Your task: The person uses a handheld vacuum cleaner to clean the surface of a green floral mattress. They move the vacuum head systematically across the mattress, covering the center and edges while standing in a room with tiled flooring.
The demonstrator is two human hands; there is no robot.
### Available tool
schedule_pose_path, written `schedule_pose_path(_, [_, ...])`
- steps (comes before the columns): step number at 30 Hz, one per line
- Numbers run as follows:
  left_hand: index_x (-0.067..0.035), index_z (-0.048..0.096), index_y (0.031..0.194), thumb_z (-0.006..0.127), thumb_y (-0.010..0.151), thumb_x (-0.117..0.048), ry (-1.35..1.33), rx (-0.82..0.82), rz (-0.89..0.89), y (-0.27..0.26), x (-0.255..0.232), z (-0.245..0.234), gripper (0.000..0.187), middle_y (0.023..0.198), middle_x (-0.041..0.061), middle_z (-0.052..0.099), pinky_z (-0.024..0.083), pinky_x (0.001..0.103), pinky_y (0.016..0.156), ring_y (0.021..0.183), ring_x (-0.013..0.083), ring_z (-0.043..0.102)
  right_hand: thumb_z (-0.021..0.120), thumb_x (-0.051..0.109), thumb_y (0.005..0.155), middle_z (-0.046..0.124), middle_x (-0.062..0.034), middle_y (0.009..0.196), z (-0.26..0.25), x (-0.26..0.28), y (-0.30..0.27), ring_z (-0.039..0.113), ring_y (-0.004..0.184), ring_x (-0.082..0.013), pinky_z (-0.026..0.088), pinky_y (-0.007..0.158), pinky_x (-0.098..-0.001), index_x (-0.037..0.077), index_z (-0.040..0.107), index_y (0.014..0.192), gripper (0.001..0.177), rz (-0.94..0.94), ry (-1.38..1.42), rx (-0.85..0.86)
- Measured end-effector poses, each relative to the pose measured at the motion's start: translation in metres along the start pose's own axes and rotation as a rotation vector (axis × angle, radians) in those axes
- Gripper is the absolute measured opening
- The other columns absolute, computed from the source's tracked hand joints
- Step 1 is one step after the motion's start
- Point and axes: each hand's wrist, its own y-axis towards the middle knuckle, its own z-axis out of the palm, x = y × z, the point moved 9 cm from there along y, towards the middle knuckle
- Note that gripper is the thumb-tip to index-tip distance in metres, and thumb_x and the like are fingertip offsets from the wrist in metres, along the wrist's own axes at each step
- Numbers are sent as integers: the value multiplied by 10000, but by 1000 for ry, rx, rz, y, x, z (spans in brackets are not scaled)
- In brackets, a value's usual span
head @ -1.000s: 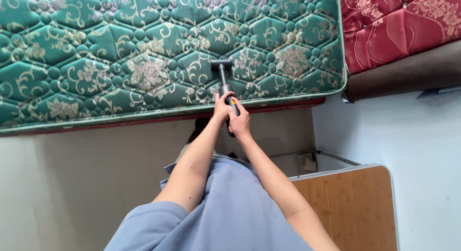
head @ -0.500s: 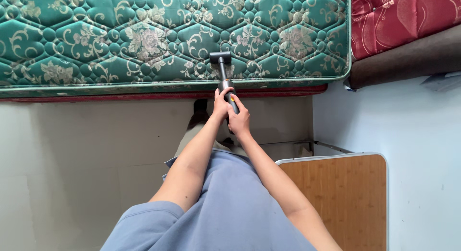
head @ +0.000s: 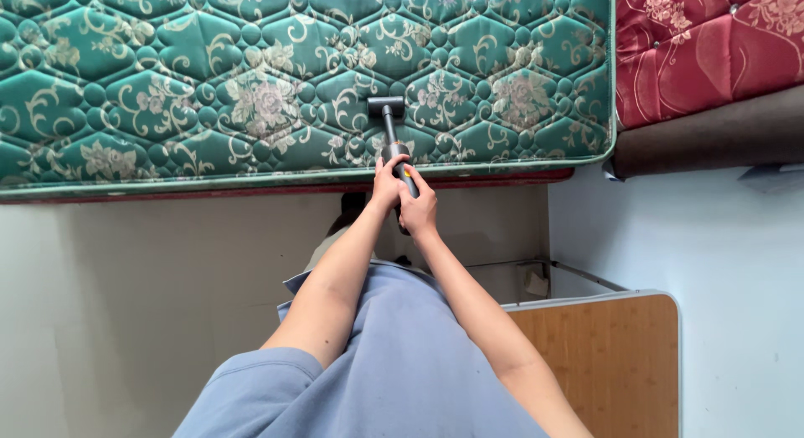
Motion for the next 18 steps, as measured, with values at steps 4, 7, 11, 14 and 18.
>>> schedule_pose_path(4, [-247, 701, 1206, 754, 729, -73, -34, 52, -72, 19, -14, -6, 510, 1603, 220, 345, 483, 361, 1089, 1360, 374, 547, 627, 157, 968, 614, -43, 638, 10, 10, 22, 485, 377, -89, 391, 349, -301, 134, 665, 1359, 393, 14, 13, -13])
schedule_pose_path(7, [-247, 713, 1212, 771, 726, -76, -13, 38, -35, 41, -28, -13, 518, 1631, 239, 261, 467, 365, 1092, 1400, 386, 495, 623, 148, 967, 619, -40, 646, 20, 20, 39, 481, 374, -89, 386, 343, -299, 125, 663, 1362, 398, -10, 57, -23])
schedule_pose_path(11, [-235, 730, 1208, 747, 711, -39, 26, 36, 22, 73, -21, -16, 534, 1616, 259, 271, 455, 380, 1101, 1398, 419, 478, 624, 155, 971, 582, -56, 602, 33, 27, 58, 470, 360, -96, 378, 336, -298, 121, 652, 1372, 403, 21, 78, -15])
schedule_pose_path(14, [-243, 729, 1224, 703, 692, -18, 44, 47, 58, 95, -13, -17, 578, 1606, 272, 294, 461, 381, 1113, 1377, 434, 507, 633, 152, 965, 603, -38, 619, 41, 36, 67, 480, 361, -95, 383, 336, -298, 106, 653, 1365, 403, -3, 99, -15])
schedule_pose_path(18, [-236, 728, 1205, 693, 688, -19, 10, 59, 69, 101, -7, -19, 562, 1603, 267, 320, 470, 378, 1108, 1363, 434, 525, 632, 161, 966, 590, -30, 595, 46, 37, 68, 481, 360, -92, 389, 337, -295, 112, 642, 1383, 420, 4, 85, -11])
